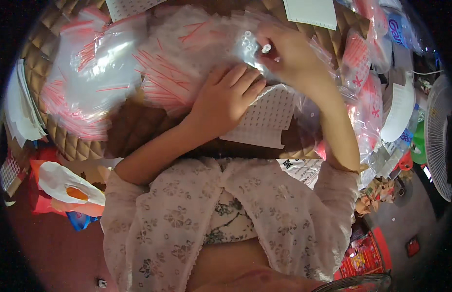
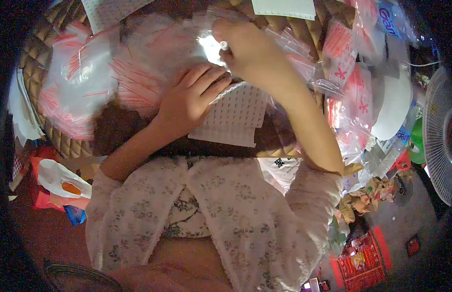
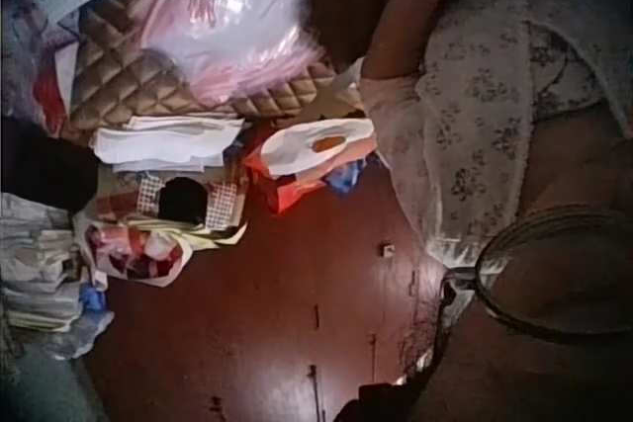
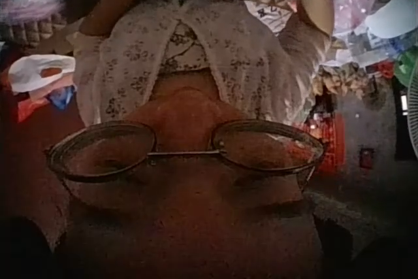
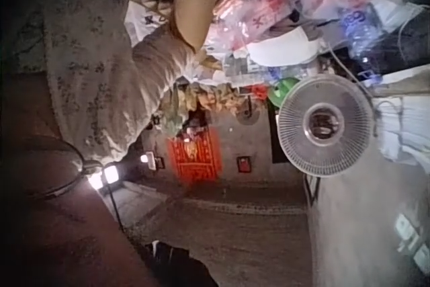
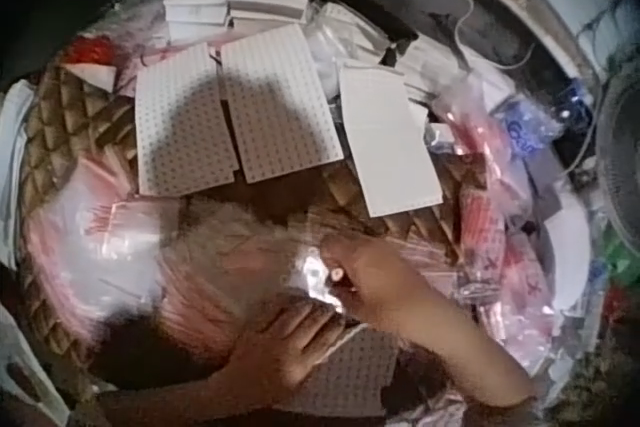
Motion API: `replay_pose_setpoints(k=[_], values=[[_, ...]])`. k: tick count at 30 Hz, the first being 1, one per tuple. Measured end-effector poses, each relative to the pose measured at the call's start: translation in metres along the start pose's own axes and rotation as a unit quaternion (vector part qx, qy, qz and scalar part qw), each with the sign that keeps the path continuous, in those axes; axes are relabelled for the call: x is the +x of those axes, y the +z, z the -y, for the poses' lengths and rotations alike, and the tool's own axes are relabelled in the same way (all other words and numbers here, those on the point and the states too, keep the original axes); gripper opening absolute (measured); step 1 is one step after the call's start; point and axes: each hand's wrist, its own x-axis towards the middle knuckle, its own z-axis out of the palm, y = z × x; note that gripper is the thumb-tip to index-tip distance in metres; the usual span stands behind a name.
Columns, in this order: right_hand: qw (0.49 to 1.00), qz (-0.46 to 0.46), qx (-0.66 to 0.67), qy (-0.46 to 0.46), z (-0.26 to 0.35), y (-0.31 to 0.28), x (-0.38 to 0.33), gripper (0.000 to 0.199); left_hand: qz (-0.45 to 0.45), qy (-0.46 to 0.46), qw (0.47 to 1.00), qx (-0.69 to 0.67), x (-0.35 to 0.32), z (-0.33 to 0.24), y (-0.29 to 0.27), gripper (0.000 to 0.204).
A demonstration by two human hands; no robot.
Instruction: The person peels adhesive labels from a backing sheet and applies them onto clear plastic bags by hand.
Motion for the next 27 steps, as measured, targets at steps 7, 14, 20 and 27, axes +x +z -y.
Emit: replay_pose_setpoints(k=[7, 14, 20, 27], values=[[0.980, 0.006, -0.177, 0.093, 0.016, -0.012, -0.005, 0.031, -0.011, 0.019, 1.000, 0.007, -0.001, 0.000, 0.002, 0.035], [0.941, -0.100, -0.322, 0.008, 0.012, 0.003, -0.008, 0.026, -0.005, 0.029, 0.999, -0.016, -0.001, 0.002, -0.001, 0.035], [0.992, 0.016, -0.129, 0.007, 0.008, -0.005, -0.015, 0.032, -0.016, 0.043, 0.999, 0.025, 0.002, -0.001, -0.001, 0.033], [0.925, -0.078, -0.366, 0.067, 0.009, -0.017, -0.021, 0.029, -0.035, 0.035, 0.998, -0.038, 0.001, -0.008, -0.018, 0.030]])
